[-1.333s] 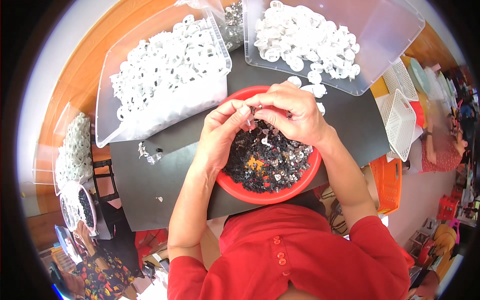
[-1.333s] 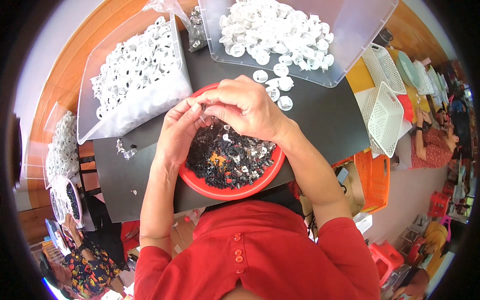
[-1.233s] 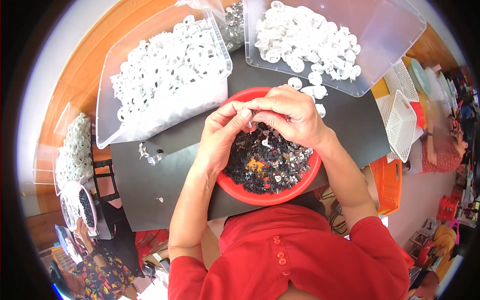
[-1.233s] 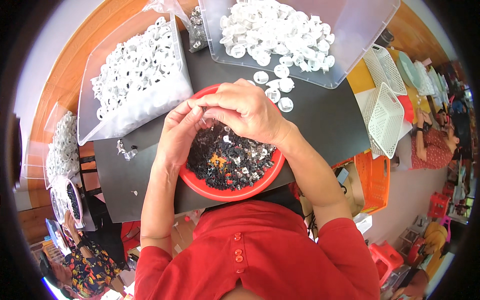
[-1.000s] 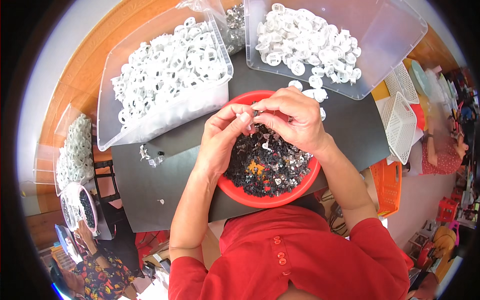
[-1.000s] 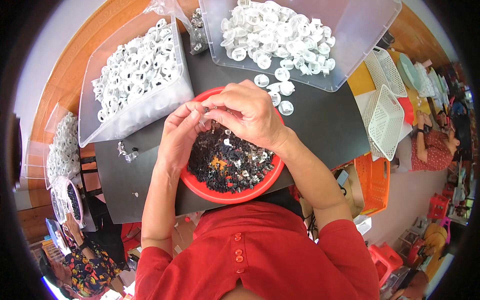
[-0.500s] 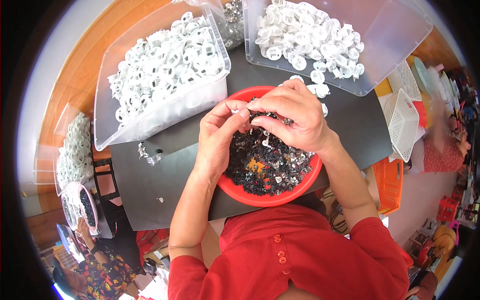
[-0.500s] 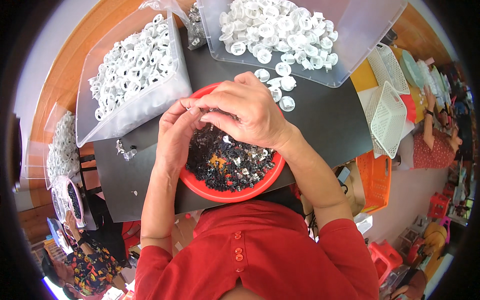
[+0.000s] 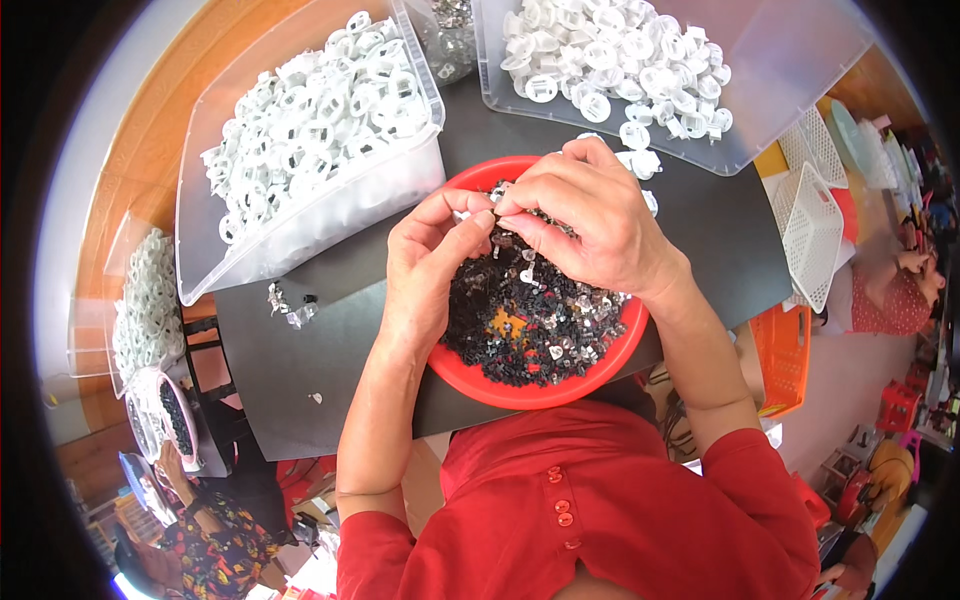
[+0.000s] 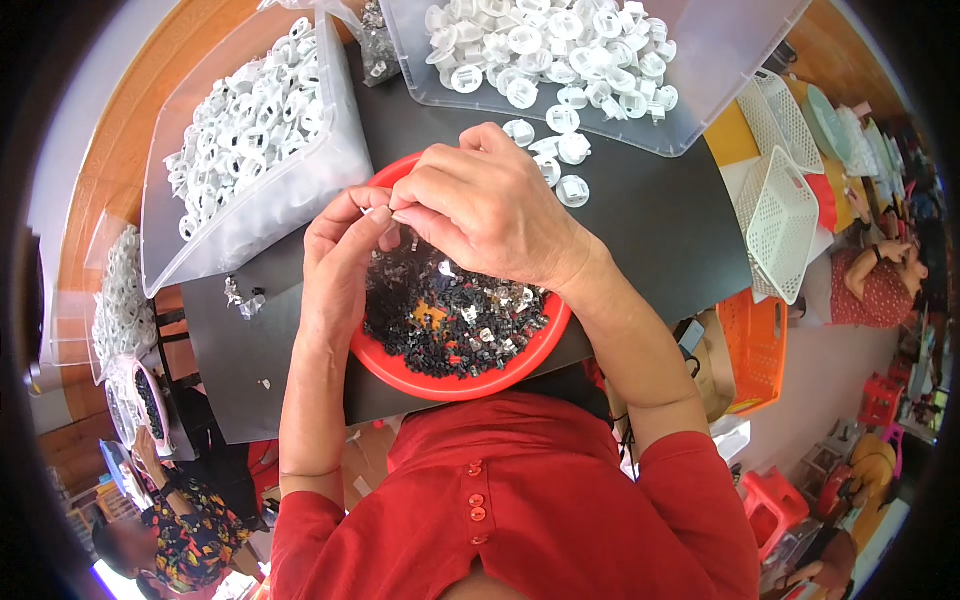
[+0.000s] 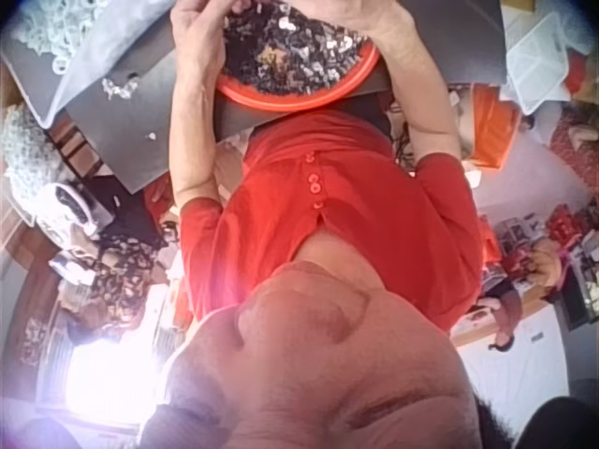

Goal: Sorting small black and grey components from a bowl and placing them into white plastic holders.

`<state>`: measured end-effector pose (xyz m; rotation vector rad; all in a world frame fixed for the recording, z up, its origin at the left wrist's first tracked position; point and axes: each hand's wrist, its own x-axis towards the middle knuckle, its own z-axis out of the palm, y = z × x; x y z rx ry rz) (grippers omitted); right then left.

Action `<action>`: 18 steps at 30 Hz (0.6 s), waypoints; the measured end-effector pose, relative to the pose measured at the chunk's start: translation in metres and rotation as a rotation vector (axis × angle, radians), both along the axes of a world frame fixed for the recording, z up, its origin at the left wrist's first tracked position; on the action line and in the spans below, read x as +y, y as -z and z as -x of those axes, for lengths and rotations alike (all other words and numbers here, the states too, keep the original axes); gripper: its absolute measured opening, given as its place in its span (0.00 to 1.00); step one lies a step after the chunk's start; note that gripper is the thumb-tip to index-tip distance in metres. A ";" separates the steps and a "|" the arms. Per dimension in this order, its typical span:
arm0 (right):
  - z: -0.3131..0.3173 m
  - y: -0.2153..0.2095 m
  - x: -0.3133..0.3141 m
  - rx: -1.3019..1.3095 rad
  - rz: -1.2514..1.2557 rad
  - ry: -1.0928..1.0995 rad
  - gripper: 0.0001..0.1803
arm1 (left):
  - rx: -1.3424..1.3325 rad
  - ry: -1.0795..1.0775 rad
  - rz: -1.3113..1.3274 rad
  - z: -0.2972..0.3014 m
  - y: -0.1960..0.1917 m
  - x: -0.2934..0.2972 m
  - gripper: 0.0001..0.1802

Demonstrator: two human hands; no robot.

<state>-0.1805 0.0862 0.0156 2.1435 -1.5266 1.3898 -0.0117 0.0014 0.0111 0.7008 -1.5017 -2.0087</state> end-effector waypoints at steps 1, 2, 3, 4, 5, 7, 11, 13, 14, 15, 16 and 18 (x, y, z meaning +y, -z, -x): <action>0.000 0.000 0.000 -0.003 -0.006 -0.006 0.07 | -0.001 0.002 -0.007 -0.001 0.001 0.000 0.05; 0.000 0.000 0.001 -0.004 -0.006 -0.005 0.07 | -0.002 0.004 -0.014 -0.001 0.001 0.000 0.06; 0.001 -0.001 0.001 -0.008 -0.023 -0.018 0.07 | -0.002 0.005 -0.014 -0.001 0.002 0.000 0.06; 0.001 -0.002 0.002 -0.012 -0.040 -0.031 0.07 | 0.003 0.016 -0.022 -0.001 0.002 -0.001 0.06; 0.001 -0.001 0.001 -0.012 -0.040 -0.031 0.07 | 0.009 0.027 -0.030 -0.001 0.002 -0.001 0.06; 0.002 0.001 0.001 0.004 -0.021 -0.028 0.08 | 0.007 0.025 -0.027 -0.001 0.002 0.000 0.07; 0.002 0.002 0.000 0.002 -0.020 -0.025 0.08 | -0.002 0.023 -0.030 0.000 0.002 0.000 0.07; 0.003 0.001 0.002 0.007 -0.047 -0.035 0.08 | 0.000 0.023 -0.035 0.000 0.002 0.000 0.07; 0.003 0.001 0.001 0.007 -0.047 -0.035 0.08 | 0.001 0.022 -0.041 0.000 0.002 0.001 0.07; 0.002 0.002 0.001 0.008 -0.040 -0.029 0.08 | 0.001 0.023 -0.041 0.000 0.002 0.000 0.07; 0.002 0.002 0.001 0.010 -0.031 -0.023 0.07 | 0.004 0.026 -0.037 0.000 0.002 0.000 0.07; 0.002 0.000 0.002 -0.002 -0.039 -0.008 0.09 | 0.008 0.031 -0.033 0.000 0.003 -0.001 0.07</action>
